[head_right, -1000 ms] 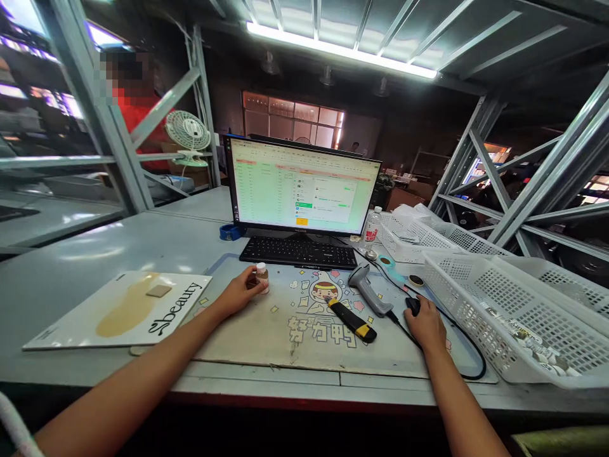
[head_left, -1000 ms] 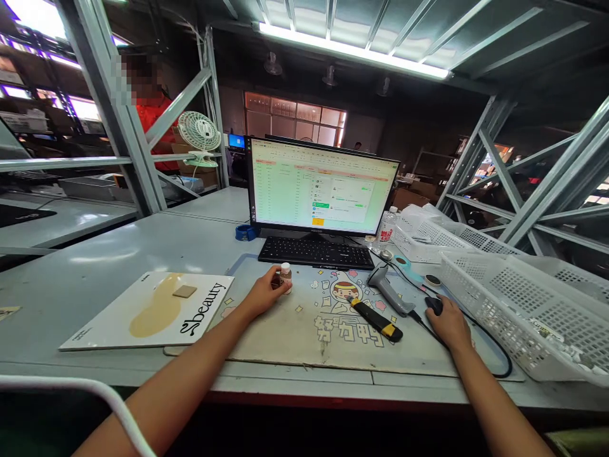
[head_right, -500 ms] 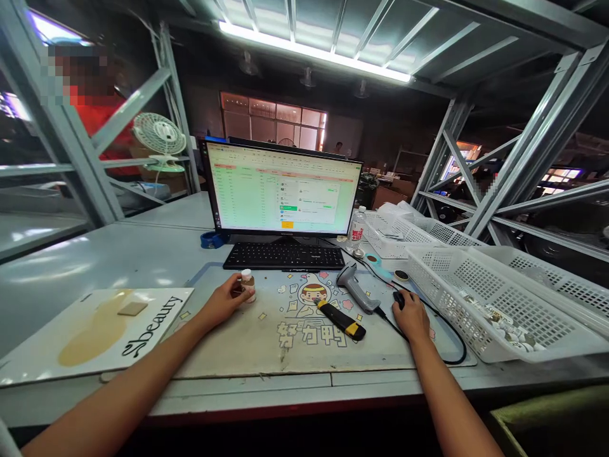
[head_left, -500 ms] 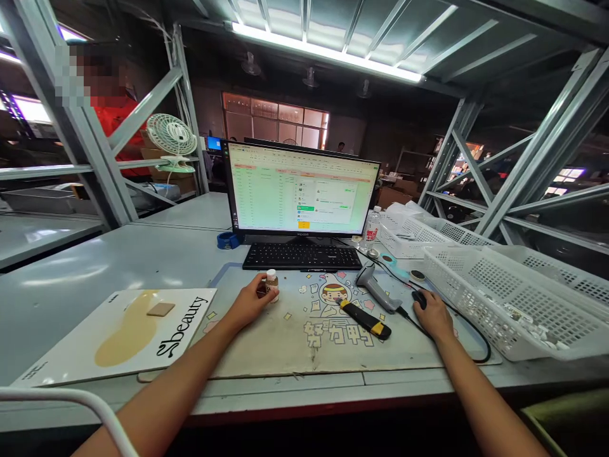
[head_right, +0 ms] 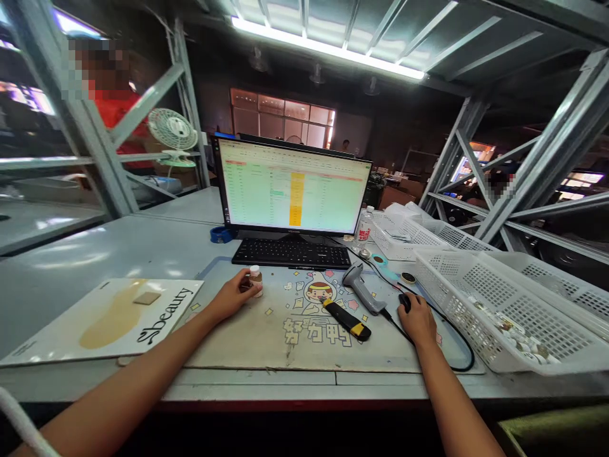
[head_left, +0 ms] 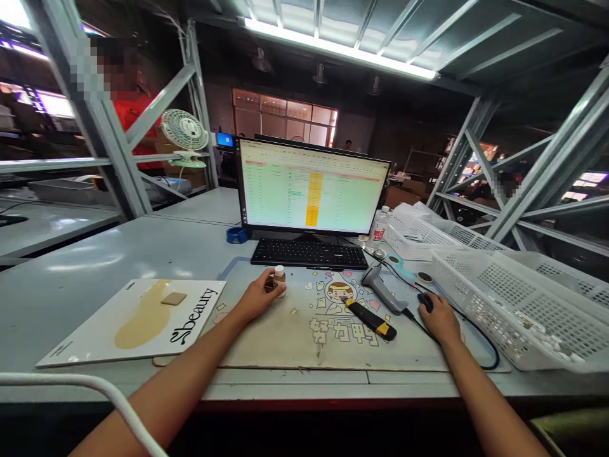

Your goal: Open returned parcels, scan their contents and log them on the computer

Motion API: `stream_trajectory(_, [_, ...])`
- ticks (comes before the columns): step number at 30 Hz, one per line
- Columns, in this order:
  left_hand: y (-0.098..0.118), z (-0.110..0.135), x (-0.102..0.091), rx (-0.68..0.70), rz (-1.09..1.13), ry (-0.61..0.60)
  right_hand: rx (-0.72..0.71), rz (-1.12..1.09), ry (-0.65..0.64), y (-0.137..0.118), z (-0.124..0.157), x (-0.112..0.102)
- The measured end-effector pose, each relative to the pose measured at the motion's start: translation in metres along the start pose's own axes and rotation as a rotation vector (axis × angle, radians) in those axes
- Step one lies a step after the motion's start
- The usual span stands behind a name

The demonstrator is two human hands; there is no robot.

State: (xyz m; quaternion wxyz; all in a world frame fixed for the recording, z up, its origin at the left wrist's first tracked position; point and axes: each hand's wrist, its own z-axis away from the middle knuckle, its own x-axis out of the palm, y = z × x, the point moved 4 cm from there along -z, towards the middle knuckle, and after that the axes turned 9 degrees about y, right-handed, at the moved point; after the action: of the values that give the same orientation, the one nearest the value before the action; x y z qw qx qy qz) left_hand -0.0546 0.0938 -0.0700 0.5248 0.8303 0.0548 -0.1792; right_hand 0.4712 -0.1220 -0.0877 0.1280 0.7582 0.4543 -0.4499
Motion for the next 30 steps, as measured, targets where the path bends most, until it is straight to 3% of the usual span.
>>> stream_trajectory(9, [0.008,0.005,-0.001,0.010,0.033,-0.004,-0.073,-0.070,-0.007,0.014,-0.006,0.019])
stream_trajectory(17, [0.010,0.006,0.000,0.026,0.019,0.001,-0.049,-0.080,-0.049,0.026,-0.012,0.030])
stream_trajectory(21, [0.008,0.006,0.000,0.034,0.035,0.001,-0.052,-0.078,0.004,0.024,-0.009,0.027])
stream_trajectory(30, [0.008,0.006,0.000,0.046,0.073,0.022,-0.022,-0.051,-0.070,0.013,-0.006,0.006])
